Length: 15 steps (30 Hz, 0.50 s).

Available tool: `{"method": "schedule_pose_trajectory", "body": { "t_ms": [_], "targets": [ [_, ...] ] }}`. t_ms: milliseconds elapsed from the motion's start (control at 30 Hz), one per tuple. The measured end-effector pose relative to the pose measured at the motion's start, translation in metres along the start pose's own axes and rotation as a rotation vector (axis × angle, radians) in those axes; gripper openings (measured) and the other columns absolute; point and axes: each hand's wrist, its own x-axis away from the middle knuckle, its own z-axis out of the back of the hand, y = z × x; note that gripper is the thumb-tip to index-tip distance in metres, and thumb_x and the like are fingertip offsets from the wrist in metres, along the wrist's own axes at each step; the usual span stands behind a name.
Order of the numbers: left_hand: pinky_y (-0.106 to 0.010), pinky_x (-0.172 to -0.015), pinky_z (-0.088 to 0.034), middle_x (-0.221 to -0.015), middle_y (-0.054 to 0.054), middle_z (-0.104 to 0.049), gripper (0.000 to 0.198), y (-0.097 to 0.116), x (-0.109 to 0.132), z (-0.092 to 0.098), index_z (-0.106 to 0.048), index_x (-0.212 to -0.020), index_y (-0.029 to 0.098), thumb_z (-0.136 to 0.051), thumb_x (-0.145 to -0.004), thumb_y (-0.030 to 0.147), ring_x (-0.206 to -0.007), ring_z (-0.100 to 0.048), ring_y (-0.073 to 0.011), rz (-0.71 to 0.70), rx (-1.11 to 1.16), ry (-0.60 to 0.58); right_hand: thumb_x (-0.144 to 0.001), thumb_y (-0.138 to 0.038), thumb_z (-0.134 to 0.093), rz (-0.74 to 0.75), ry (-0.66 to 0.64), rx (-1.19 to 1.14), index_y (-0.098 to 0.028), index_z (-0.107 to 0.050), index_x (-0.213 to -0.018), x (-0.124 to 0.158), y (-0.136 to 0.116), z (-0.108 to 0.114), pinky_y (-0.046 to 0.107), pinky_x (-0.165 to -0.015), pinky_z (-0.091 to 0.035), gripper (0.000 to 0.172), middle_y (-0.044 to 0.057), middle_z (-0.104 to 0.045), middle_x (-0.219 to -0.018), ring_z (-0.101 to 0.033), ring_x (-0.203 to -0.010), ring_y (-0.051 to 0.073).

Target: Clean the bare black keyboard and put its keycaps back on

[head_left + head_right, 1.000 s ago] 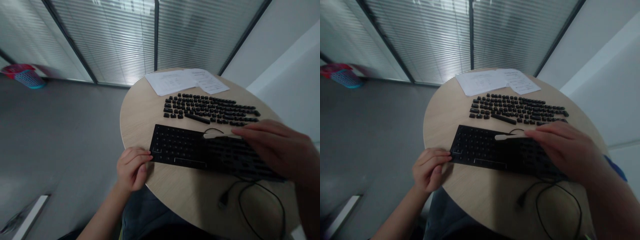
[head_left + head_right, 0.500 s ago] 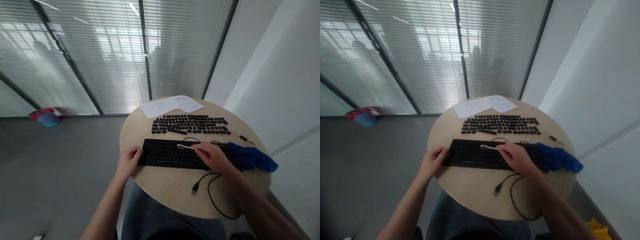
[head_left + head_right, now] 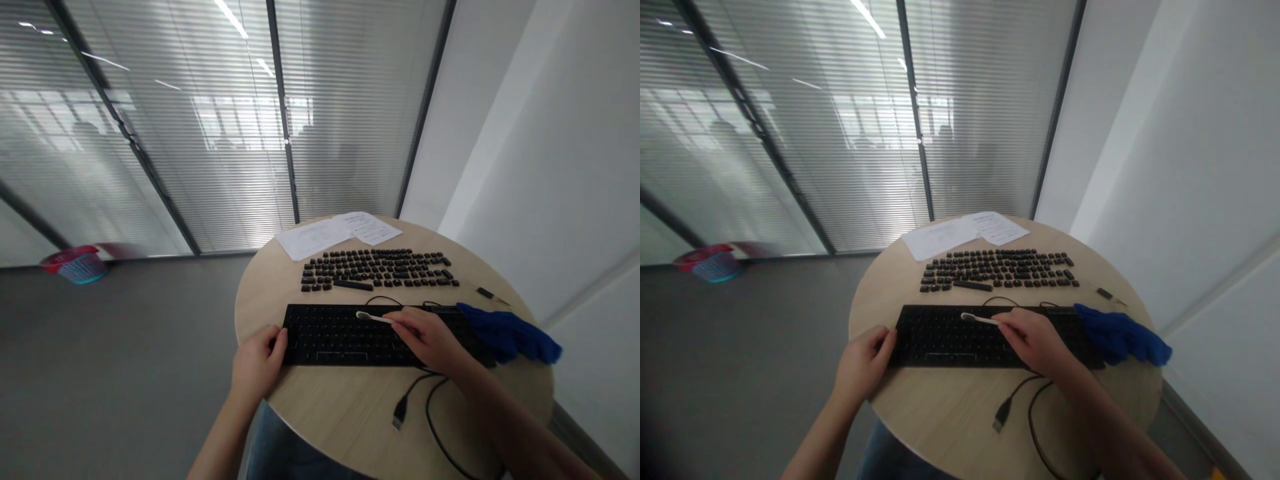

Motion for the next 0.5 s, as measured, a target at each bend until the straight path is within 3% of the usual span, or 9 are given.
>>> {"method": "schedule_pose_trajectory", "body": {
  "t_ms": [133, 267, 500],
  "targets": [
    [-0.027, -0.062, -0.033, -0.062, 0.0, -0.059, 0.042, 0.0, 0.0, -0.001, -0.049, -0.061, 0.023, -0.042, -0.095, 0.046, -0.063, -0.055, -0.0168, 0.007, 0.009, -0.005, -0.102, -0.028, -0.054, -0.029, 0.028, -0.017, -0.023, -0.076, -0.11, 0.0, 0.002, -0.001, 0.033, -0.073, -0.06, 0.023, 0.005, -0.078, -0.091, -0.074, -0.078, 0.02],
    [-0.028, -0.062, -0.033, -0.066, -0.001, -0.06, 0.04, -0.003, 0.001, -0.002, -0.047, -0.065, 0.024, -0.038, -0.097, 0.046, -0.066, -0.055, -0.0177, 0.026, 0.026, 0.037, -0.101, -0.032, -0.055, -0.08, 0.151, -0.029, -0.025, -0.077, -0.104, 0.003, 0.009, -0.001, 0.037, -0.075, -0.061, 0.023, 0.007, -0.079, -0.093, -0.075, -0.082, 0.024],
    [-0.029, -0.067, -0.042, -0.073, -0.001, -0.065, 0.035, -0.005, 0.001, -0.003, -0.059, -0.083, 0.024, -0.035, -0.097, 0.046, -0.072, -0.062, -0.0195, 0.039, 0.093, 0.069, -0.099, -0.037, -0.058, -0.183, 0.377, -0.038, -0.023, -0.078, -0.101, 0.007, 0.015, 0.002, 0.042, -0.084, -0.062, 0.024, 0.008, -0.081, -0.099, -0.077, -0.089, 0.027]
  ]
}}
